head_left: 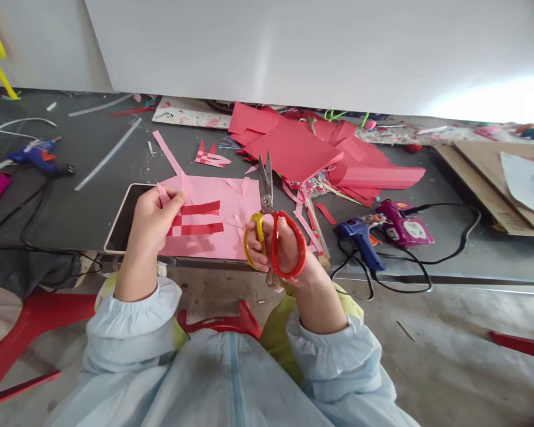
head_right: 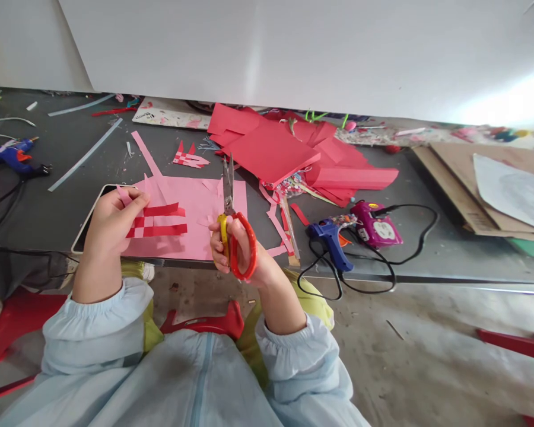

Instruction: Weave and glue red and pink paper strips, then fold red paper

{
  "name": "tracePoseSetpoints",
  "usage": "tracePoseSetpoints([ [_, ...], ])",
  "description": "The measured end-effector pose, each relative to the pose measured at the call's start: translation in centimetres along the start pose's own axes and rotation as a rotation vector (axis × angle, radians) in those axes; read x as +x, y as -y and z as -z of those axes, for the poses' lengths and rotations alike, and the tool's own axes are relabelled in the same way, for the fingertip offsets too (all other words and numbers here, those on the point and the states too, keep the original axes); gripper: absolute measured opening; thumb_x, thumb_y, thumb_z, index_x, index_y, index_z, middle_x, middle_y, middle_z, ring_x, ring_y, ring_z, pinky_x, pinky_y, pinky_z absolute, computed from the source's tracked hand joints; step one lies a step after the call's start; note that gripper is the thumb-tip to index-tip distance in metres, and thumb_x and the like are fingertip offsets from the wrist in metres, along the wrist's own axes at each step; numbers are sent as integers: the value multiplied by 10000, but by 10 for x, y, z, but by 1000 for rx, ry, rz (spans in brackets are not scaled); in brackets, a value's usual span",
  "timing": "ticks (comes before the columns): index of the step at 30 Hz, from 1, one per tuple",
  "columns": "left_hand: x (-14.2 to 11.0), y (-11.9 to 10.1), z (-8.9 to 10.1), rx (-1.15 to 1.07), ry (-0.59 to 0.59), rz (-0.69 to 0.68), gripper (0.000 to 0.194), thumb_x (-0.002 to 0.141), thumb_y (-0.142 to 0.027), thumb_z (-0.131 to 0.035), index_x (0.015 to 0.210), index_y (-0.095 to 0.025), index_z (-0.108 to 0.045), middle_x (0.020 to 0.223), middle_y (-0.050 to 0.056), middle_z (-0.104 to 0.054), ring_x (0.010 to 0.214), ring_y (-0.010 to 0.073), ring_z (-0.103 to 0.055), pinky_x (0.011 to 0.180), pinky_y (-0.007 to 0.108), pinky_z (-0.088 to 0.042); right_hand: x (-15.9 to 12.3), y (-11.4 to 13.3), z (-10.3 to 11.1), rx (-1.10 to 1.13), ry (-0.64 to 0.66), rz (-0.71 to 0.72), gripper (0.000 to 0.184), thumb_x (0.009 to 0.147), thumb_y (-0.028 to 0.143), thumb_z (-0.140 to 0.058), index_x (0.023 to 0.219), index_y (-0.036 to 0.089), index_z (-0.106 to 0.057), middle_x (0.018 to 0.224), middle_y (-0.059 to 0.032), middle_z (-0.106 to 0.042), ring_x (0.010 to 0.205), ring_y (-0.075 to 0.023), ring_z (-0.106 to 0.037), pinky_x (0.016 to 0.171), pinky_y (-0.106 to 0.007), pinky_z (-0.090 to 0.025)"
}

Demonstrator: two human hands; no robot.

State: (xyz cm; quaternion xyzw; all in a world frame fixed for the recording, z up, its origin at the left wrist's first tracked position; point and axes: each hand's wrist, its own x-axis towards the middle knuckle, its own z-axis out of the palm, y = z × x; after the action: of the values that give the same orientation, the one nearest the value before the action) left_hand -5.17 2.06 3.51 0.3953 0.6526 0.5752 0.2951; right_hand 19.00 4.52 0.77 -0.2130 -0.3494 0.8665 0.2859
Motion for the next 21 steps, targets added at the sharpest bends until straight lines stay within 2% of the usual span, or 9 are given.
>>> tracePoseSetpoints([
  [3,-3,0,-6,-53,86,9,254,676,-398,-760,690,-177,-635,625,-33,-556,563,87,-491,519,218,-401,0,-7,0,-70,-48,50,481,797,618,-695,1007,211,-548,735,42,-516,500,-66,-405,437,-211,-309],
  [6,-7,-2,-13,-128,226,67,322,654,-434,-798,664,-178,-603,623,-42,-529,557,73,-468,515,203,-385,-1,-9,-2,-110,-59,123,470,792,576,-720,1035,214,-544,758,28,-554,521,-70,-419,463,-224,-324],
  [10,-14,-5,-23,-171,408,157,383,652,-502,-804,678,-191,-582,606,-54,-489,548,82,-470,515,215,-403,-2,-7,-7,-167,-58,199,498,757,613,-743,1009,230,-549,638,60,-490,501,-84,-403,471,-238,-306],
  [13,-17,-3,-28,-68,397,73,351,684,-490,-778,691,-186,-603,618,-44,-516,548,77,-457,505,204,-383,-3,-6,-9,-218,-74,192,550,724,663,-744,1008,236,-544,616,77,-436,486,-80,-386,468,-244,-294],
  [15,-18,0,-30,15,378,18,323,706,-472,-759,691,-184,-613,629,-34,-542,548,77,-460,493,201,-369,-3,-7,-9,-271,-132,192,594,691,673,-761,1023,231,-544,679,68,-455,497,-68,-389,472,-249,-310],
  [18,-19,3,-31,78,407,-15,304,745,-471,-729,718,-188,-624,636,-29,-557,542,82,-461,476,204,-357,-2,-9,-9,-376,-255,201,541,694,537,-810,1038,222,-535,775,51,-511,527,-52,-417,489,-243,-337],
  [21,-20,3,-31,65,444,-51,327,764,-500,-722,726,-191,-623,657,-23,-571,564,87,-469,495,210,-368,1,-9,-10,-374,-272,227,412,746,381,-774,988,224,-480,717,77,-512,490,-43,-398,463,-224,-298],
])
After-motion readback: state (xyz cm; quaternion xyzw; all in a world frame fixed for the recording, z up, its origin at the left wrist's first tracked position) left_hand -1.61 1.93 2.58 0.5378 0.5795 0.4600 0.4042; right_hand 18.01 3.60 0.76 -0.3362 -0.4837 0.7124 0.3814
